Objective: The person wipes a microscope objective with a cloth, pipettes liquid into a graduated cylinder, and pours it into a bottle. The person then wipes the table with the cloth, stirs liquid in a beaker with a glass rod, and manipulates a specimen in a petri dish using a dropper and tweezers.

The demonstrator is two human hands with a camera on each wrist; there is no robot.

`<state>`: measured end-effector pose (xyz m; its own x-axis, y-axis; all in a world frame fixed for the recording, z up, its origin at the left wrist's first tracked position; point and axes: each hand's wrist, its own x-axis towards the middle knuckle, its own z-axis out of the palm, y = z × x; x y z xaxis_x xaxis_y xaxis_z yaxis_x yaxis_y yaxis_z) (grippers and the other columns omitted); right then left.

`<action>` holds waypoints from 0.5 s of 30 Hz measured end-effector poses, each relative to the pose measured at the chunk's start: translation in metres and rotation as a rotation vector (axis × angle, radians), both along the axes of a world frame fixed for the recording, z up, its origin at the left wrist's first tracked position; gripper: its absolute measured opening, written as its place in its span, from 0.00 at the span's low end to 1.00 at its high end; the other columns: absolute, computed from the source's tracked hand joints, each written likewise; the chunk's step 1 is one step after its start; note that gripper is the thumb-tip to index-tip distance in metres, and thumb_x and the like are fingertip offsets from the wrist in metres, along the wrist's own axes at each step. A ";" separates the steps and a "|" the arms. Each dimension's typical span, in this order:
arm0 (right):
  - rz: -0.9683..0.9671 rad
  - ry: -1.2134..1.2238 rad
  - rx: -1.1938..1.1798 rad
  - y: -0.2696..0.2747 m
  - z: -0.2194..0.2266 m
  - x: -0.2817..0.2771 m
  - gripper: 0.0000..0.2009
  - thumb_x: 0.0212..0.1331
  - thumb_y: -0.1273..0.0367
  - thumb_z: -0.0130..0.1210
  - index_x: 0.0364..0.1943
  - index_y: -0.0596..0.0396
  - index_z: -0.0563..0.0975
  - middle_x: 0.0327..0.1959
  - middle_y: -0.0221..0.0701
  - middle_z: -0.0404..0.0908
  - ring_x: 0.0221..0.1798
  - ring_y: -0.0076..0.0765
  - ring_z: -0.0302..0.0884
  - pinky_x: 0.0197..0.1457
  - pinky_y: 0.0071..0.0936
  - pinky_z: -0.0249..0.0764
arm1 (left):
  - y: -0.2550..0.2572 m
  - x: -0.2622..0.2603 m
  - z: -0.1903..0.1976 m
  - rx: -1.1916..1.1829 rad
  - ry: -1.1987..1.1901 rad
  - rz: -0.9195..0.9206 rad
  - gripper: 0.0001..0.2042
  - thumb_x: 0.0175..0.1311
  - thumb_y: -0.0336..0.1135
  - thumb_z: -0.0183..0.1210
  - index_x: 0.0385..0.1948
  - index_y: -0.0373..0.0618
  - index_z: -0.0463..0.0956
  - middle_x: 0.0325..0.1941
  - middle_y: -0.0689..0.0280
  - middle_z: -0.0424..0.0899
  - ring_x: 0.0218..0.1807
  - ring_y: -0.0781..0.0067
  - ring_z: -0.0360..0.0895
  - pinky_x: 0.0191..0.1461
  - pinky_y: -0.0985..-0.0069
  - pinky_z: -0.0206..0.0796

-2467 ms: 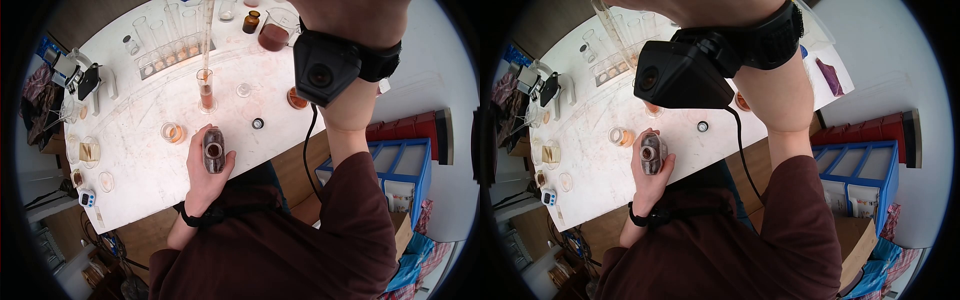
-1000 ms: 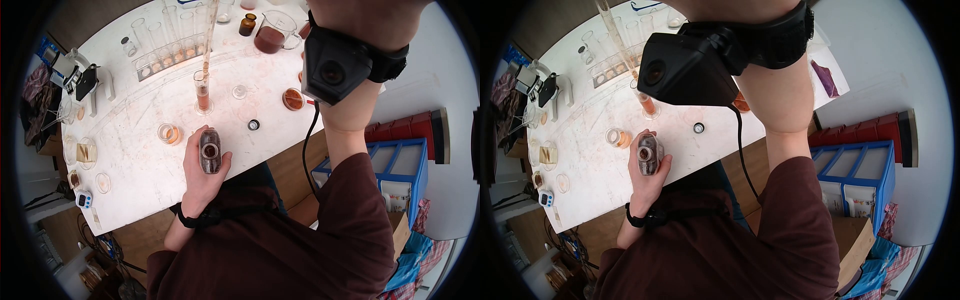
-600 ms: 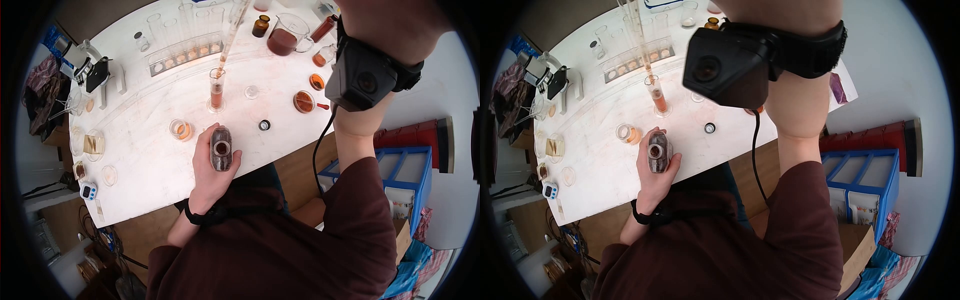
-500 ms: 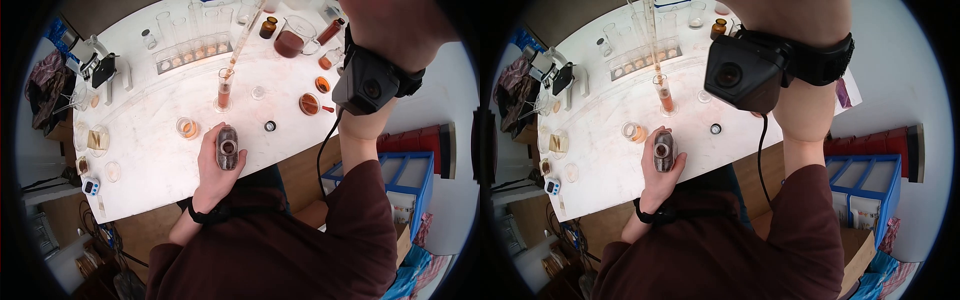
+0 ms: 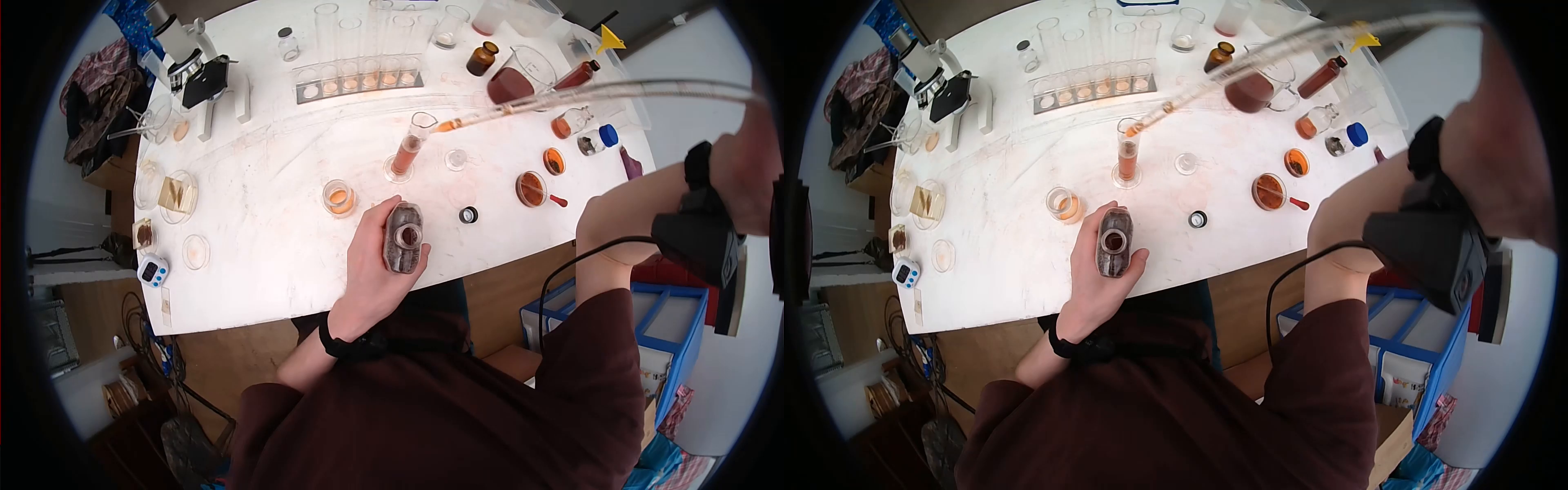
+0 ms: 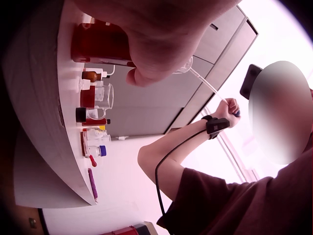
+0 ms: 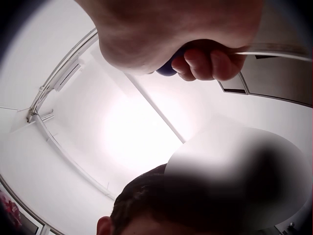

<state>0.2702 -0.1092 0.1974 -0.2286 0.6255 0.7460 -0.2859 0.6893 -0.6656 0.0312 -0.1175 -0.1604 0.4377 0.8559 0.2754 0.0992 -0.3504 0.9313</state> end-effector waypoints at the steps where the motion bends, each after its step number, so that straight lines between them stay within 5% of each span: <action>1: 0.150 -0.064 -0.064 -0.006 0.004 0.001 0.32 0.80 0.37 0.37 0.21 0.43 0.63 0.17 0.17 0.55 0.19 0.21 0.47 0.26 0.23 0.53 | 0.000 -0.001 0.003 -0.054 0.004 -0.032 0.35 0.58 0.27 0.74 0.69 0.38 0.67 0.61 0.54 0.79 0.60 0.58 0.80 0.64 0.65 0.74; 2: 0.303 -0.127 -0.126 -0.012 0.007 0.002 0.32 0.81 0.39 0.39 0.19 0.42 0.61 0.17 0.17 0.55 0.19 0.21 0.47 0.26 0.23 0.53 | 0.000 -0.002 0.004 -0.108 0.008 -0.062 0.35 0.60 0.27 0.73 0.69 0.37 0.67 0.63 0.55 0.79 0.64 0.62 0.79 0.68 0.66 0.72; 5: 0.302 -0.007 -0.223 -0.035 0.012 0.002 0.30 0.82 0.45 0.44 0.18 0.42 0.61 0.16 0.15 0.54 0.19 0.18 0.46 0.24 0.20 0.49 | 0.001 -0.002 0.001 -0.058 0.017 -0.033 0.35 0.59 0.28 0.74 0.69 0.39 0.67 0.62 0.55 0.80 0.62 0.60 0.81 0.66 0.65 0.73; 6: 0.874 0.082 0.079 0.010 -0.013 0.014 0.26 0.81 0.45 0.47 0.29 0.46 0.78 0.28 0.24 0.79 0.31 0.20 0.74 0.35 0.17 0.67 | 0.002 -0.003 0.002 -0.059 0.030 -0.047 0.35 0.59 0.29 0.74 0.70 0.40 0.67 0.63 0.56 0.80 0.61 0.59 0.81 0.66 0.65 0.74; 7: 0.889 0.091 0.074 -0.002 -0.006 0.078 0.26 0.81 0.45 0.47 0.29 0.46 0.78 0.28 0.24 0.79 0.31 0.20 0.74 0.35 0.17 0.67 | 0.002 -0.003 0.002 -0.057 0.016 -0.048 0.35 0.59 0.29 0.74 0.70 0.40 0.67 0.61 0.56 0.80 0.60 0.59 0.82 0.65 0.66 0.74; 9: 0.878 0.088 0.039 0.006 -0.030 0.009 0.24 0.80 0.47 0.48 0.29 0.47 0.78 0.28 0.25 0.79 0.30 0.21 0.74 0.34 0.18 0.67 | 0.003 -0.004 0.002 -0.048 0.025 -0.043 0.35 0.59 0.29 0.74 0.70 0.40 0.68 0.61 0.56 0.80 0.60 0.59 0.82 0.64 0.66 0.74; 12: 0.845 0.075 -0.007 -0.048 -0.009 0.178 0.21 0.78 0.50 0.50 0.30 0.48 0.78 0.28 0.26 0.79 0.29 0.23 0.73 0.32 0.19 0.67 | 0.004 -0.004 0.000 -0.024 0.026 -0.047 0.35 0.59 0.29 0.74 0.69 0.40 0.68 0.59 0.56 0.80 0.59 0.58 0.82 0.63 0.66 0.75; 14: 0.819 0.060 -0.035 -0.016 -0.039 0.063 0.19 0.77 0.52 0.52 0.31 0.48 0.78 0.27 0.26 0.79 0.28 0.24 0.73 0.32 0.20 0.68 | 0.004 -0.003 0.000 -0.012 0.017 -0.043 0.35 0.60 0.29 0.74 0.69 0.40 0.68 0.58 0.55 0.80 0.58 0.58 0.82 0.62 0.66 0.75; 15: 0.806 0.052 -0.049 -0.026 -0.037 0.082 0.18 0.77 0.53 0.52 0.31 0.48 0.78 0.27 0.27 0.79 0.27 0.24 0.73 0.31 0.21 0.68 | 0.004 -0.003 -0.001 -0.005 0.007 -0.044 0.35 0.59 0.29 0.74 0.69 0.40 0.68 0.58 0.55 0.80 0.58 0.58 0.82 0.62 0.66 0.75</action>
<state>0.3523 -0.1350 0.1603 -0.5891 0.3154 0.7440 -0.7136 0.2288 -0.6621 0.0284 -0.1135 -0.1612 0.4765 0.8374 0.2678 0.0903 -0.3497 0.9325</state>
